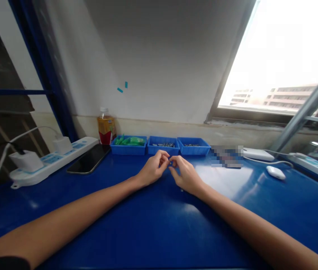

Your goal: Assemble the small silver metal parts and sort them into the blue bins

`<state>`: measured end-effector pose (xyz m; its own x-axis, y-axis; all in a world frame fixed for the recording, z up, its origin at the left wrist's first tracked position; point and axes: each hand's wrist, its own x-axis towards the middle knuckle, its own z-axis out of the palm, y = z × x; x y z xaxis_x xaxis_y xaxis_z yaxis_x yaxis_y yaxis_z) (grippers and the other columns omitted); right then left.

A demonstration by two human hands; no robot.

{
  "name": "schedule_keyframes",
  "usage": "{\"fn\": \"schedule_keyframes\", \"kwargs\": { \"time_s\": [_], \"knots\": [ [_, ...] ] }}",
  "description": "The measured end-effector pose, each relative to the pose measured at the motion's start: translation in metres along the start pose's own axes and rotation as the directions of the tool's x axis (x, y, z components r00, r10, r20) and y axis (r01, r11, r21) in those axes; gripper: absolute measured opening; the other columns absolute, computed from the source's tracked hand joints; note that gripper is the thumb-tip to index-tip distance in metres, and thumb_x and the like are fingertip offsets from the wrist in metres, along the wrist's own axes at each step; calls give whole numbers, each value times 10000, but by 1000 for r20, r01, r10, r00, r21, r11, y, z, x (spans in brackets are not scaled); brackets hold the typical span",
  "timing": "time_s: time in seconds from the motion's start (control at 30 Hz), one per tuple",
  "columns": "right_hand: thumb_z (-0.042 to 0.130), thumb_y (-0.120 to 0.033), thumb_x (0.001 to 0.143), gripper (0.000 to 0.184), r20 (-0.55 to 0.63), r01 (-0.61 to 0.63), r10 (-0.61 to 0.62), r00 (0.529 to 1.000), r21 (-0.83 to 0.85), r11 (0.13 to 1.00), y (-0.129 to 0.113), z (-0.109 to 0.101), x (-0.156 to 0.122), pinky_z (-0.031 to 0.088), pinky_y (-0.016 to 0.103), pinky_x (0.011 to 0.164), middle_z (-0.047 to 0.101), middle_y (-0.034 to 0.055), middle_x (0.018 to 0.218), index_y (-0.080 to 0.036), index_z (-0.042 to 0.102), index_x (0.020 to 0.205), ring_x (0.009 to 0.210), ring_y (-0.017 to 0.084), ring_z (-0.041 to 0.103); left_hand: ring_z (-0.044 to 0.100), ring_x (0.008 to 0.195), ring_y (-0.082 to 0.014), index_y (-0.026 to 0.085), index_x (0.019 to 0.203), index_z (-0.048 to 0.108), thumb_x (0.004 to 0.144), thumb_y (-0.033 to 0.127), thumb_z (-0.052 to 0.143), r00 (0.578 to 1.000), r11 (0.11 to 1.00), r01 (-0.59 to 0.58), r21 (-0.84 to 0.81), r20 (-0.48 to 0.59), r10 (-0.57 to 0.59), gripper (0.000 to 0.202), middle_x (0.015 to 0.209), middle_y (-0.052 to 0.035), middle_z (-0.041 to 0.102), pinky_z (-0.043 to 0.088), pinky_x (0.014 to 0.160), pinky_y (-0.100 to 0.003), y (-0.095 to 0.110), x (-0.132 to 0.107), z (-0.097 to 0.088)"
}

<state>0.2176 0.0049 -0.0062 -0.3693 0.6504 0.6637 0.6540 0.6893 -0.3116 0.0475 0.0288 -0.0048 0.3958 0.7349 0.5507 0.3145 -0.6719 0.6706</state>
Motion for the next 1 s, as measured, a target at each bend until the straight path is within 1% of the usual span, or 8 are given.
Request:
{"fn": "schedule_keyframes", "kwargs": {
  "time_s": [0.2,0.37,0.5,0.6,0.7,0.77,0.87,1.0],
  "knots": [
    [448,-214,889,100,16,31,-31,999,-52,998,-3,-7,2,448,282,697,596,58,824,-198,546,892,748,173,570,611,741,-140,175,1055,451,921,312,421,999,1000,-6,5,45,6,195,810,-21,629,467,682,-261,5,-4,-2],
    [366,-254,931,262,-39,-22,21,999,-16,1000,0,-5,3,426,263,628,566,36,703,-208,496,708,665,152,544,601,753,-143,174,1051,500,867,260,501,993,994,-95,47,75,91,203,856,-36,628,475,689,-260,10,-6,-4],
    [346,-277,938,316,-14,-22,21,1000,-23,1000,2,-1,1,401,259,579,528,17,635,-216,425,638,606,143,511,582,763,-148,176,933,538,855,264,518,989,982,-141,124,63,133,119,826,-29,612,465,702,-262,12,-7,-3],
    [340,-277,943,277,3,-17,17,1000,-28,999,1,-5,1,430,270,645,575,30,701,-214,476,711,675,156,553,549,701,-139,175,826,525,879,316,489,991,974,-127,186,53,119,155,761,-13,584,440,672,-256,14,-6,-5],
    [396,-273,926,153,-1,14,-14,1000,-33,999,-1,-11,1,451,293,721,617,51,825,-200,529,949,769,177,587,521,663,-131,171,789,510,915,330,421,995,976,-95,195,61,85,221,725,-5,564,412,636,-248,17,-6,-6],
    [447,-265,902,167,14,81,-80,997,-79,994,-3,-15,-1,450,308,724,615,63,850,-187,524,1027,779,189,584,528,678,-132,167,801,515,930,328,389,994,981,-91,172,80,78,242,742,-10,573,407,643,-246,18,-7,-7],
    [443,-232,897,146,37,193,-189,981,-165,967,-7,-17,-3,440,314,712,611,75,838,-184,549,985,777,198,570,547,717,-139,162,818,528,939,355,373,990,985,-99,138,114,84,276,784,-24,600,413,674,-249,18,-7,-8],
    [420,-244,917,170,36,256,-255,966,-250,934,-4,-24,4,422,308,710,620,73,815,-187,580,922,754,188,561,551,700,-137,166,811,533,950,377,342,987,989,-77,124,151,58,317,759,-16,602,408,660,-244,19,-7,-9]
  ]
}}
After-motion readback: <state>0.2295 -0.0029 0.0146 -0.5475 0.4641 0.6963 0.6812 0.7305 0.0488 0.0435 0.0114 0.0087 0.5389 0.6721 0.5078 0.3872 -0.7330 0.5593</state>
